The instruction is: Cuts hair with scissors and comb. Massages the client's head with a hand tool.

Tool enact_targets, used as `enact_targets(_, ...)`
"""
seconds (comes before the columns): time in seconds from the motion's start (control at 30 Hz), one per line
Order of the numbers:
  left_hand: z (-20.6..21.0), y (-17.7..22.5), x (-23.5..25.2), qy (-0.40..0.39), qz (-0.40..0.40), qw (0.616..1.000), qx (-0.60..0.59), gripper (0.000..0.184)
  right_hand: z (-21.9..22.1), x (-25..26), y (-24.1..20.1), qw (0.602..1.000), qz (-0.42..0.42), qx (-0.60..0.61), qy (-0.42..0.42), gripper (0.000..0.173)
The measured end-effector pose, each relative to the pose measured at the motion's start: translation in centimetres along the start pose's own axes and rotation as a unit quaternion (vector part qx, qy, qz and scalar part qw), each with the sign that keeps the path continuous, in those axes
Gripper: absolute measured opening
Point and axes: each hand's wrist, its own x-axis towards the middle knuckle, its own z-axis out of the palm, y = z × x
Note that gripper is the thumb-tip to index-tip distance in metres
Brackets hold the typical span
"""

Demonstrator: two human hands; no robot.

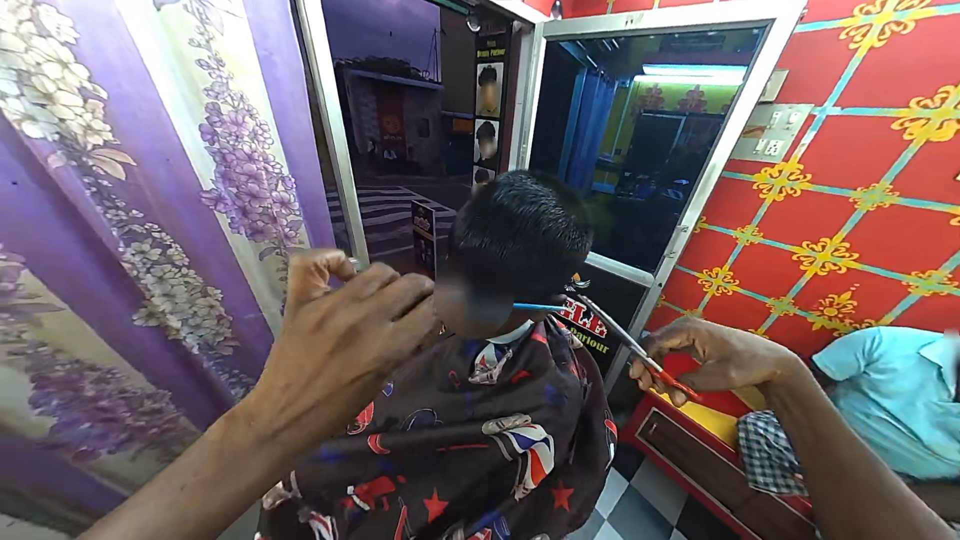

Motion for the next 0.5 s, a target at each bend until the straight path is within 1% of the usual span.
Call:
enact_targets(0.07, 0.2, 0.5, -2.6, -0.005, 0.001, 1.0, -0.027, 0.027, -0.2, 1.2, -0.1, 0.999, 0.008, -0.045, -0.006, 0.029)
enact_targets(0.13, 0.2, 1.5, -5.9, -0.008, -0.027, 0.998, -0.061, 0.025, -0.5, 2.2, -0.4, 0.997, 0.026, -0.071, 0.003, 0.022)
enact_targets(0.23, -0.2, 4.2, -11.3, -0.016, -0.124, 0.988, -0.087, 0.024, -1.4, 3.3, -0.7, 0.994, 0.04, -0.1, -0.003, 0.026)
enact_targets(0.33, -1.6, 7.3, -15.2, -0.068, -0.217, 0.97, -0.082, 0.021, -2.8, 4.0, -0.8, 0.989, 0.04, -0.14, -0.018, 0.032)
enact_targets(0.4, -2.3, 9.0, -17.5, -0.095, -0.261, 0.959, -0.065, 0.02, -3.5, 4.4, -0.9, 0.985, 0.039, -0.163, -0.031, 0.033)
enact_targets(0.5, -3.2, 10.9, -20.3, -0.114, -0.314, 0.942, -0.034, 0.02, -4.3, 4.8, -1.1, 0.981, 0.051, -0.182, -0.035, 0.034)
